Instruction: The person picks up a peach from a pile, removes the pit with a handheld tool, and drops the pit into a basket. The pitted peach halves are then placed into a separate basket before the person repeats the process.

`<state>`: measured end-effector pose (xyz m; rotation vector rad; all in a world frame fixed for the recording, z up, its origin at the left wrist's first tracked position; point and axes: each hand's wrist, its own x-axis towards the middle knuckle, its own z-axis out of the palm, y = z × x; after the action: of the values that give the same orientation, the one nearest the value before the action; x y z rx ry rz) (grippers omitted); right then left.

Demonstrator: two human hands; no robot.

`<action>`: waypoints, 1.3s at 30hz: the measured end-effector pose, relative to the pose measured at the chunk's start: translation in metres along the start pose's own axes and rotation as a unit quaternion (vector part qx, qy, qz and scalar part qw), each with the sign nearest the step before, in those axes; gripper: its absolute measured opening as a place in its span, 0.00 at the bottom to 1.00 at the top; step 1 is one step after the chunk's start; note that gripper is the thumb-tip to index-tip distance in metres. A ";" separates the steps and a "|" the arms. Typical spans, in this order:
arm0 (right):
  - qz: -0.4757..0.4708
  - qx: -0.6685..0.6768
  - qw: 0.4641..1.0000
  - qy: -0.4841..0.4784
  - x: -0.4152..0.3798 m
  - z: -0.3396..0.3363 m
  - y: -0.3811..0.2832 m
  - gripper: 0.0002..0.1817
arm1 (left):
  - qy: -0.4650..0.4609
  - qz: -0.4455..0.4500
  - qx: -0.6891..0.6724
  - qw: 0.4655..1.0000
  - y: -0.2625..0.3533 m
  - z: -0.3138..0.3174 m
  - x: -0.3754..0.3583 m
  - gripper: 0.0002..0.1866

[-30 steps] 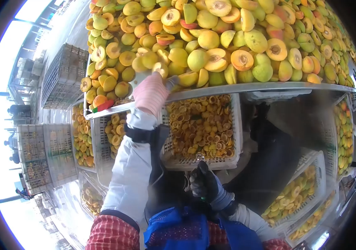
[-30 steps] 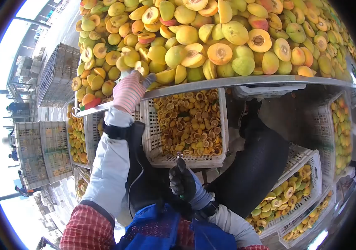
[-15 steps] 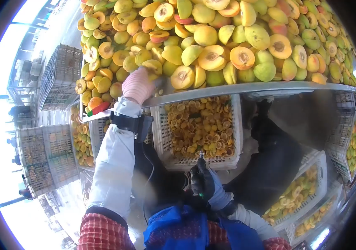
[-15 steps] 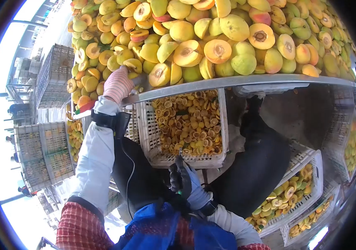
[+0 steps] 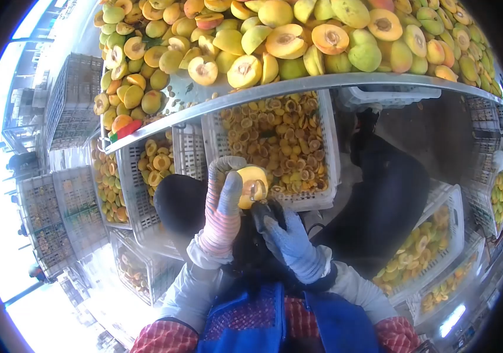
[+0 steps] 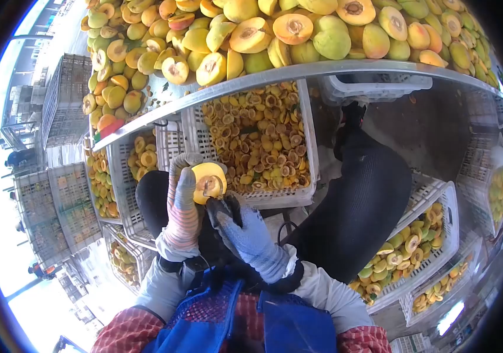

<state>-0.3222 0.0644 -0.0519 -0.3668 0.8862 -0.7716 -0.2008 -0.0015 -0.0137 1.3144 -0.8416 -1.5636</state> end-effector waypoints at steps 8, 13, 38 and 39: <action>0.030 0.117 0.993 0.019 -0.016 0.009 -0.004 0.20 | 0.032 0.108 0.163 0.980 -0.011 0.006 -0.015 0.19; -0.026 0.042 0.999 -0.008 -0.021 0.006 0.002 0.12 | 0.037 0.144 0.192 0.970 -0.017 0.006 -0.024 0.19; 0.185 0.566 0.682 -0.424 -0.018 -0.006 0.014 0.25 | -0.122 -0.195 -0.056 0.972 -0.012 0.010 -0.021 0.26; 0.193 0.572 0.676 -0.423 -0.018 -0.007 0.012 0.25 | -0.092 -0.233 -0.128 0.960 -0.018 0.013 -0.025 0.28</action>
<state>-0.3294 0.0864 -0.0529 0.5757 -0.4941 -0.5220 -0.2168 0.0272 -0.0183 1.2454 -0.4289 -2.1110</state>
